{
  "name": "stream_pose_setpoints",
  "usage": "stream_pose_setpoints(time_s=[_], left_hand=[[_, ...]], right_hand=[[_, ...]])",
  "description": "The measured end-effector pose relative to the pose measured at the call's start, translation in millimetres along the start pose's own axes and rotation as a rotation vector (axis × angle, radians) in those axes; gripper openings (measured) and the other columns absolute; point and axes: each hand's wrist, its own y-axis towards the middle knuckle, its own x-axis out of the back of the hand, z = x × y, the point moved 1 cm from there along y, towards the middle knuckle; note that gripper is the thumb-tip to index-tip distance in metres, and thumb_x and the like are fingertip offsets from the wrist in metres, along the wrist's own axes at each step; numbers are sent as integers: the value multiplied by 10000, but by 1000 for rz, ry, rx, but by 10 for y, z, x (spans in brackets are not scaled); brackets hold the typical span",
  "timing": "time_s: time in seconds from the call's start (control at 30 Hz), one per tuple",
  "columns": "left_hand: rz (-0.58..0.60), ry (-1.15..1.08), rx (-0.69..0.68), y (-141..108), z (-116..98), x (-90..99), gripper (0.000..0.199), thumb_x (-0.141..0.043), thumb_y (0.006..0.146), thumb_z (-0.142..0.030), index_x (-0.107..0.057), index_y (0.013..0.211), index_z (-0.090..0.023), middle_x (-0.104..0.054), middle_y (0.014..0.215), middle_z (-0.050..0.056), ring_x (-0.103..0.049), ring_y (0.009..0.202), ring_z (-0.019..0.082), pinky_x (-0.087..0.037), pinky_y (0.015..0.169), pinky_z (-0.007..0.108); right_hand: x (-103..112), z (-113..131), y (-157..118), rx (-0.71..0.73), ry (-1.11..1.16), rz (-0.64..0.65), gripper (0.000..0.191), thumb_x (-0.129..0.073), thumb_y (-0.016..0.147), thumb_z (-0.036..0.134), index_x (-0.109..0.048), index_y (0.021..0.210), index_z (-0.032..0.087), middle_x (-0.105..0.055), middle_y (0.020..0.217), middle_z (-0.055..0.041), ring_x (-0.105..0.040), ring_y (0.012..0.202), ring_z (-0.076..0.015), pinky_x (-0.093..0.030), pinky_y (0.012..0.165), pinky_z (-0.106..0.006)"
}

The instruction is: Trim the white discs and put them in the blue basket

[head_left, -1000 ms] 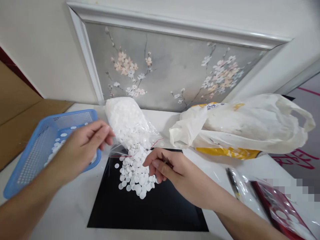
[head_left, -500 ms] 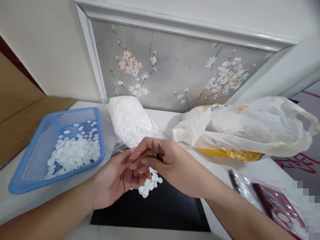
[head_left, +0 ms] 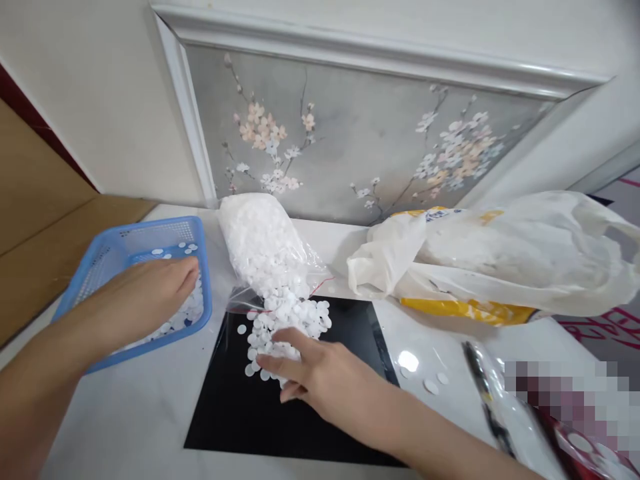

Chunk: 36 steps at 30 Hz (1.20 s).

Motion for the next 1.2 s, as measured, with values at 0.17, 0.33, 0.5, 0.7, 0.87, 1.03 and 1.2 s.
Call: stream_pose_setpoints(time_s=[0.17,0.33,0.5,0.7,0.87,1.03,1.2], left_hand=[[40,170,-66,-6,6,-72,252,-505,889,-239,-511,639,-206,-518,616,-18,-444,614,188,-222,604,288],[36,-78,-459,-197,-552,-425,180,-539,894,-214,-592,722,-214,-586,752,-5,-505,705,187,-310,640,277],[167,-47,-570,-262,-779,-950,271,-504,845,-7,-558,659,-197,-588,744,9,-523,741,206,-346,684,312],[157,-40,-559,-222,-743,-1072,183,-570,854,-71,-570,720,-196,-599,792,13,-532,803,221,-390,779,348],[117,-34,-515,-237,-797,-1105,215,-542,852,-33,-540,713,-196,-570,775,21,-526,803,235,-406,776,360],[116,-59,-485,-263,-792,-1110,210,-561,846,-54,-529,699,-201,-574,780,27,-538,825,251,-407,804,381],[168,-102,-440,-209,-739,-1042,172,-571,808,-70,-530,712,-207,-595,799,12,-558,820,224,-415,749,335]], right_hand=[[-284,-183,-260,-117,-34,-99,371,-513,876,36,-596,1188,219,-580,1245,-103,-712,758,-144,-600,702,-271],[-218,-284,-396,-163,-41,-177,240,-512,878,52,-637,1017,203,-609,1182,-121,-691,691,-156,-587,657,-300],[-181,-310,-448,-197,73,-267,210,-454,903,80,-622,874,202,-618,1041,-94,-649,652,-139,-556,604,-265],[-152,-283,-444,-238,162,-348,188,-460,911,112,-617,877,210,-615,900,-51,-603,646,-136,-518,569,-236],[-127,-270,-435,-235,190,-396,179,-468,923,138,-626,881,209,-623,881,-50,-593,638,-131,-509,580,-229],[-102,-248,-452,-238,193,-415,181,-463,930,148,-618,867,216,-621,864,-47,-574,623,-129,-497,555,-227],[-88,-223,-449,-220,172,-431,194,-455,935,158,-621,853,217,-624,854,-46,-571,616,-128,-497,550,-231]])
